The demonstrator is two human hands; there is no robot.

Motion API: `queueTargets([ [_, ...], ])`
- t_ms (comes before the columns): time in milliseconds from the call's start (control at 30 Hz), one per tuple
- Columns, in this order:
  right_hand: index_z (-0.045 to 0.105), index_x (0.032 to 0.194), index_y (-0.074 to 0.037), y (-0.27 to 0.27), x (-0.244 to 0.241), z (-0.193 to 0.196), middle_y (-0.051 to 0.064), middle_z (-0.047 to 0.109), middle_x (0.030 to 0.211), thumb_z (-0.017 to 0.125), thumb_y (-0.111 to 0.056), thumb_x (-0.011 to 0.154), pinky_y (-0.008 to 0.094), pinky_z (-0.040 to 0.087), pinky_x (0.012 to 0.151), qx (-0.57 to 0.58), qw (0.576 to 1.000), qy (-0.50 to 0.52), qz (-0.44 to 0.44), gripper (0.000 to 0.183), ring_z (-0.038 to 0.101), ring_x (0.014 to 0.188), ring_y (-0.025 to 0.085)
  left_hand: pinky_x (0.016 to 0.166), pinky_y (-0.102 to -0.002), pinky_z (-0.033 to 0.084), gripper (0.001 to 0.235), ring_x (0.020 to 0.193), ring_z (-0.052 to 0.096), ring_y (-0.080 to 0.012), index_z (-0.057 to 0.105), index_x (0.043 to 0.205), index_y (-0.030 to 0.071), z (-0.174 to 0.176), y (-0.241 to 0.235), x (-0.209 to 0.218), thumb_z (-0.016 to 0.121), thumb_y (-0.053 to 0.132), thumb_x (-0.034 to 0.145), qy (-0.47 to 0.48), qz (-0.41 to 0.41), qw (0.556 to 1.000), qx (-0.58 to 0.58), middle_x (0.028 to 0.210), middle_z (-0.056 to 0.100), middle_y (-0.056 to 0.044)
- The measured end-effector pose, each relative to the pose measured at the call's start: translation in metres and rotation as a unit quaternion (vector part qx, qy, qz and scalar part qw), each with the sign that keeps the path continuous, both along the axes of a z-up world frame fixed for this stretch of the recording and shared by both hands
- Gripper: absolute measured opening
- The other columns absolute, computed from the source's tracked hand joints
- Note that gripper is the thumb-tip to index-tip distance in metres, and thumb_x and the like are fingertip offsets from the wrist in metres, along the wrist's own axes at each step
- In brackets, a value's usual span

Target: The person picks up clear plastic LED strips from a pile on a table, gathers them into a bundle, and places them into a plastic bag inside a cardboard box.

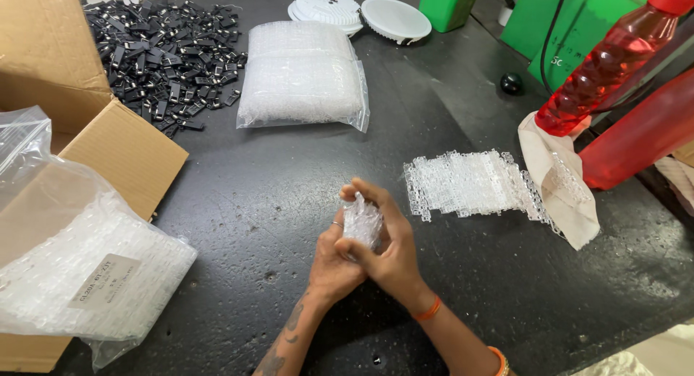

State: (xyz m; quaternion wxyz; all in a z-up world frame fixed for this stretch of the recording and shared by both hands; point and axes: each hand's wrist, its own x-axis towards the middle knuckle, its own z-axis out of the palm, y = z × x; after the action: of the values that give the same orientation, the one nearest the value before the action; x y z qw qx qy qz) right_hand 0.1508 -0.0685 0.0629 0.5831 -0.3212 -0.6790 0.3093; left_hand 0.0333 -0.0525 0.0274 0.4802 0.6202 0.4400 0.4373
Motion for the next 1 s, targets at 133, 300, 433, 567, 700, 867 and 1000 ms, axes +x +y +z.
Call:
queueTargets([
  [133, 0.054, 0.143, -0.006, -0.002, -0.001, 0.002, 0.011, 0.06, 0.14, 0.087, -0.035, 0.084, 0.037, 0.056, 0.113, 0.103, 0.989, -0.078, -0.07, 0.074, 0.065, 0.129, 0.024, 0.087, -0.037, 0.063, 0.08, 0.101, 0.075, -0.0252, 0.049, 0.141, 0.006, -0.015, 0.006, -0.001, 0.083, 0.024, 0.071, 0.001, 0.011, 0.996, 0.093, 0.113, 0.074, -0.012],
  [300, 0.073, 0.122, -0.007, 0.006, -0.002, -0.005, 0.01, 0.069, 0.135, 0.085, -0.03, 0.083, 0.039, 0.055, 0.11, 0.055, 0.988, -0.108, -0.096, 0.047, 0.067, 0.129, 0.026, 0.083, -0.035, 0.058, 0.093, 0.098, 0.07, -0.0223, 0.035, 0.146, 0.001, -0.016, 0.009, 0.003, 0.085, 0.024, 0.071, 0.082, 0.014, 0.994, 0.078, 0.119, 0.065, -0.017],
  [433, 0.075, 0.12, -0.008, 0.009, -0.004, -0.005, 0.012, 0.072, 0.132, 0.083, -0.027, 0.086, 0.041, 0.052, 0.113, 0.064, 0.983, -0.125, -0.116, 0.04, 0.066, 0.132, 0.026, 0.073, -0.034, 0.06, 0.092, 0.085, 0.071, -0.0179, 0.035, 0.152, 0.001, -0.012, 0.01, 0.006, 0.076, 0.03, 0.075, 0.045, 0.028, 0.998, -0.034, 0.108, 0.07, -0.014],
  [567, 0.067, 0.13, -0.006, 0.004, -0.002, 0.001, 0.012, 0.075, 0.124, 0.084, -0.028, 0.083, 0.039, 0.053, 0.108, 0.08, 0.983, -0.113, -0.123, 0.054, 0.069, 0.124, 0.024, 0.068, -0.035, 0.059, 0.092, 0.069, 0.068, -0.0195, 0.037, 0.152, 0.0, -0.015, 0.009, 0.008, 0.077, 0.029, 0.074, 0.06, 0.02, 0.998, -0.032, 0.09, 0.072, -0.016],
  [700, 0.065, 0.134, -0.006, 0.011, -0.004, -0.003, 0.01, 0.078, 0.117, 0.083, -0.026, 0.088, 0.035, 0.057, 0.104, 0.014, 0.991, -0.071, -0.115, 0.053, 0.075, 0.113, 0.02, 0.078, -0.034, 0.06, 0.077, 0.083, 0.074, -0.0134, 0.045, 0.136, -0.008, -0.022, 0.019, 0.011, 0.081, 0.026, 0.078, 0.095, 0.025, 0.995, 0.021, 0.093, 0.073, -0.014],
  [867, 0.066, 0.133, -0.008, 0.006, 0.0, -0.006, 0.006, 0.078, 0.105, 0.082, -0.023, 0.087, 0.033, 0.06, 0.098, 0.011, 0.991, -0.057, -0.122, 0.051, 0.075, 0.101, 0.016, 0.075, -0.036, 0.065, 0.05, 0.085, 0.077, -0.0182, 0.062, 0.125, 0.003, -0.009, 0.012, 0.013, 0.073, 0.024, 0.08, 0.091, 0.012, 0.994, 0.061, 0.102, 0.074, -0.006],
  [1000, 0.066, 0.131, -0.009, 0.009, 0.001, -0.009, 0.004, 0.076, 0.102, 0.078, -0.023, 0.084, 0.031, 0.064, 0.085, -0.053, 0.986, -0.054, -0.15, 0.05, 0.075, 0.094, 0.014, 0.09, -0.041, 0.06, 0.058, 0.106, 0.074, -0.0278, 0.056, 0.134, -0.001, 0.0, 0.013, 0.01, 0.074, 0.011, 0.08, 0.032, -0.005, 0.974, 0.224, 0.116, 0.07, -0.013],
])
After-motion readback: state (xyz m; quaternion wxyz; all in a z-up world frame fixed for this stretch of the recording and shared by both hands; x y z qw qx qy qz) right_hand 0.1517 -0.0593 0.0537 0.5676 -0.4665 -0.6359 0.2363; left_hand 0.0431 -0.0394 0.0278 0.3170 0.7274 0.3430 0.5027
